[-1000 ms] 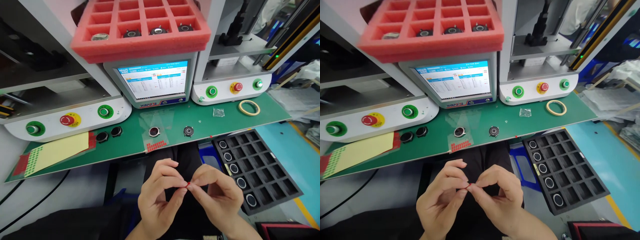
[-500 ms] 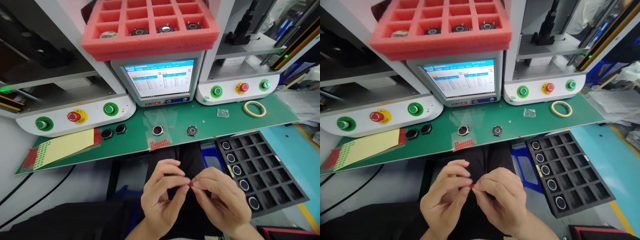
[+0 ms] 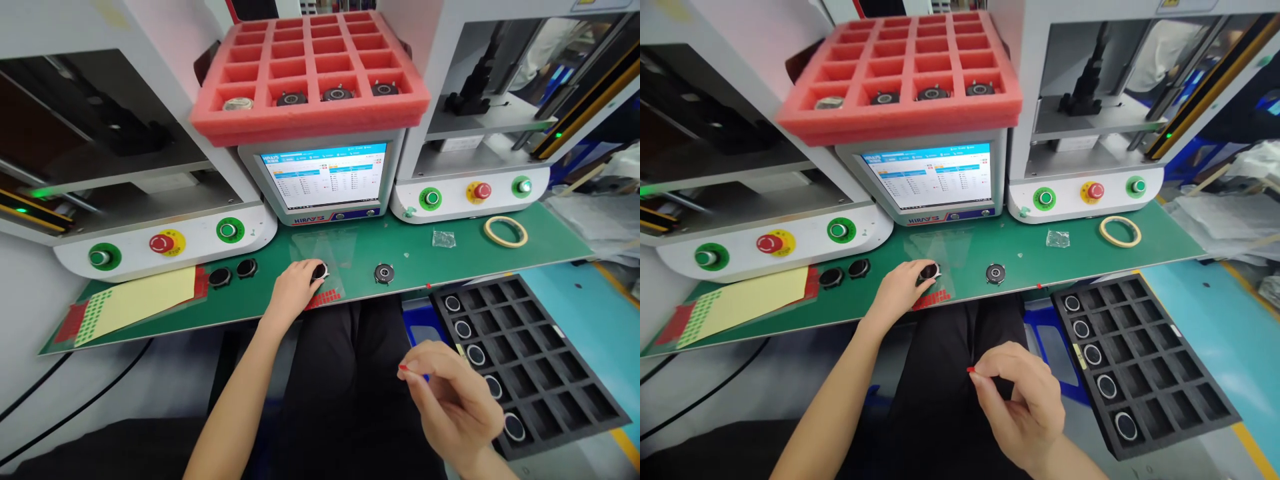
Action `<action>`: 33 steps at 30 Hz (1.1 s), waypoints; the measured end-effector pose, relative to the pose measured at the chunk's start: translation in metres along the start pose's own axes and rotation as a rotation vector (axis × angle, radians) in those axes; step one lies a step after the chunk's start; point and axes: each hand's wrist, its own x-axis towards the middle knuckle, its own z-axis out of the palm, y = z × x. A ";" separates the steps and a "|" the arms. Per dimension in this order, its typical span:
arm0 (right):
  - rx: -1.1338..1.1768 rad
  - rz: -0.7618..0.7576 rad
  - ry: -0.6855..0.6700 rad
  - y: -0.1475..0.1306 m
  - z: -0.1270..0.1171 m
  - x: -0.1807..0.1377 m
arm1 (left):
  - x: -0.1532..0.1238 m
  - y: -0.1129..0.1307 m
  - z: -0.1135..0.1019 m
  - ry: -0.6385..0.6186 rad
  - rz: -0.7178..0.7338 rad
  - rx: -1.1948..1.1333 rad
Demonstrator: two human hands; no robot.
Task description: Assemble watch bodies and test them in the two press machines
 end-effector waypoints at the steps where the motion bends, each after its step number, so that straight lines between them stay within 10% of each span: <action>1: -0.006 0.002 0.001 0.001 0.000 0.000 | -0.001 0.002 -0.001 0.008 0.002 -0.001; 9: 0.018 0.339 0.111 0.009 0.010 0.001 | -0.057 0.070 -0.031 0.385 0.423 -0.152; 15: -0.061 0.166 0.113 0.000 0.032 -0.009 | -0.084 0.093 -0.040 0.355 0.648 -0.162; 22: -0.165 -0.307 0.156 -0.005 0.028 -0.001 | -0.102 0.110 -0.025 0.382 0.166 -0.889; 27: -0.298 -0.277 -0.086 -0.008 0.016 -0.005 | -0.115 0.128 -0.021 0.225 -0.002 -1.216; 33: -0.181 -0.329 0.024 0.004 0.030 -0.016 | -0.109 0.136 -0.028 0.203 -0.232 -1.358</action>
